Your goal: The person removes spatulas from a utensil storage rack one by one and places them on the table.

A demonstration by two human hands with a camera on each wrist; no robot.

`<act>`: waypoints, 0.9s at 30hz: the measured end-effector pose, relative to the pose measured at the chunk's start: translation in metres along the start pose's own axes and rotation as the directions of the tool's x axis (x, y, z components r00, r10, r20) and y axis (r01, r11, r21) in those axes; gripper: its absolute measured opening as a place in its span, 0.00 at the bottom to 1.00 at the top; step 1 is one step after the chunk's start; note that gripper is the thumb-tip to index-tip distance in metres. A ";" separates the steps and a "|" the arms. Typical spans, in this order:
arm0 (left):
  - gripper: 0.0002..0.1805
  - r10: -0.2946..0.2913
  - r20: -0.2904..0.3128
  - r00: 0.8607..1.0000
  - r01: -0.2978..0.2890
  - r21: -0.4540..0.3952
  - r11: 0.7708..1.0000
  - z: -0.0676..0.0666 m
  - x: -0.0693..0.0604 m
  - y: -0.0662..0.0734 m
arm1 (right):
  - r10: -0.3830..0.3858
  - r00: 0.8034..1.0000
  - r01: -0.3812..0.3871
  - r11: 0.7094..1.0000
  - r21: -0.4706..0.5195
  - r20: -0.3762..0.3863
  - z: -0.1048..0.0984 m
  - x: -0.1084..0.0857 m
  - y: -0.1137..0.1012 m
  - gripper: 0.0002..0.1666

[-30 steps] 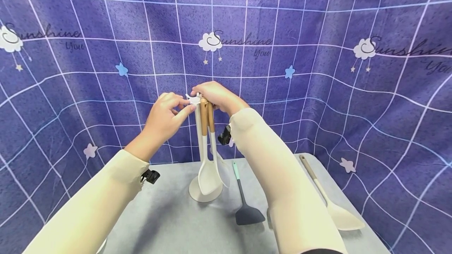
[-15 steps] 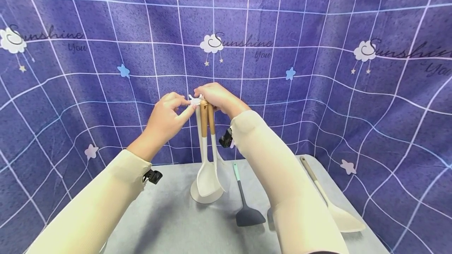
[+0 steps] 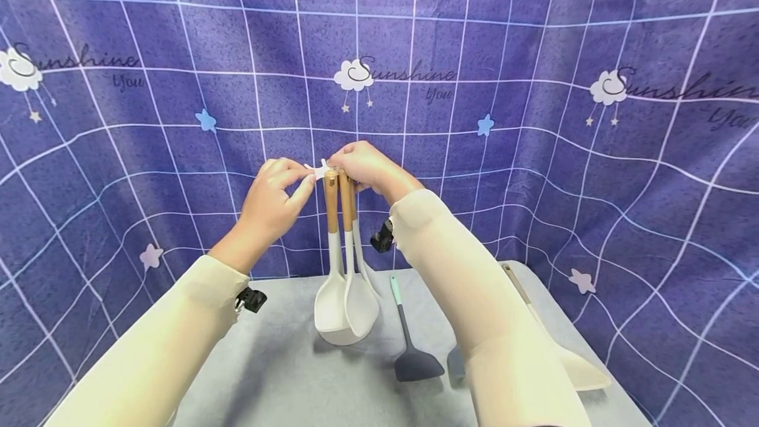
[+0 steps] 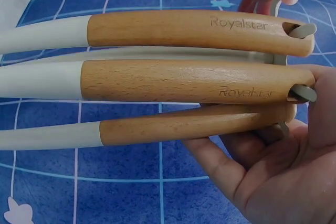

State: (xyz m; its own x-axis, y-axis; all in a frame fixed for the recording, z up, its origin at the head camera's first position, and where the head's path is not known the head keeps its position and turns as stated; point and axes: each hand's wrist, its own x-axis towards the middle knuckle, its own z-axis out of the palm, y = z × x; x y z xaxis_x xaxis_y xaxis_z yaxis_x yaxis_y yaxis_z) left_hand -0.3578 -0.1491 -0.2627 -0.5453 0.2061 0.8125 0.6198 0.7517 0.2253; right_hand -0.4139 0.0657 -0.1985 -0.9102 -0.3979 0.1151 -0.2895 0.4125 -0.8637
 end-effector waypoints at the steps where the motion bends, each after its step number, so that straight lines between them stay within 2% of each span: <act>1: 0.18 0.000 0.003 1.000 0.000 -0.002 1.000 0.000 -0.001 -0.001 | -0.001 1.000 0.001 1.000 0.000 -0.003 0.001 0.000 0.000 0.22; 13: 0.19 -0.015 0.045 0.999 0.017 -0.049 0.999 -0.002 0.000 -0.005 | 0.023 0.998 -0.025 0.999 -0.028 -0.062 0.005 -0.010 -0.005 0.23; 27: 0.19 -0.024 0.061 0.998 0.032 -0.140 0.990 -0.001 0.000 -0.014 | 0.052 0.988 -0.059 0.997 -0.045 -0.147 0.015 -0.011 -0.008 0.21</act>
State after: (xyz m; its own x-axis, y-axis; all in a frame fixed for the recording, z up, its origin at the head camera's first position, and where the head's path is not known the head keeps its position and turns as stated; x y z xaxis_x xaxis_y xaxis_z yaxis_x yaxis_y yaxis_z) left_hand -0.3663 -0.1606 -0.2651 -0.5933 0.2258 0.7727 0.6749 0.6627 0.3246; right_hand -0.3973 0.0543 -0.1999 -0.9576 -0.2510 0.1412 -0.2483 0.4713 -0.8463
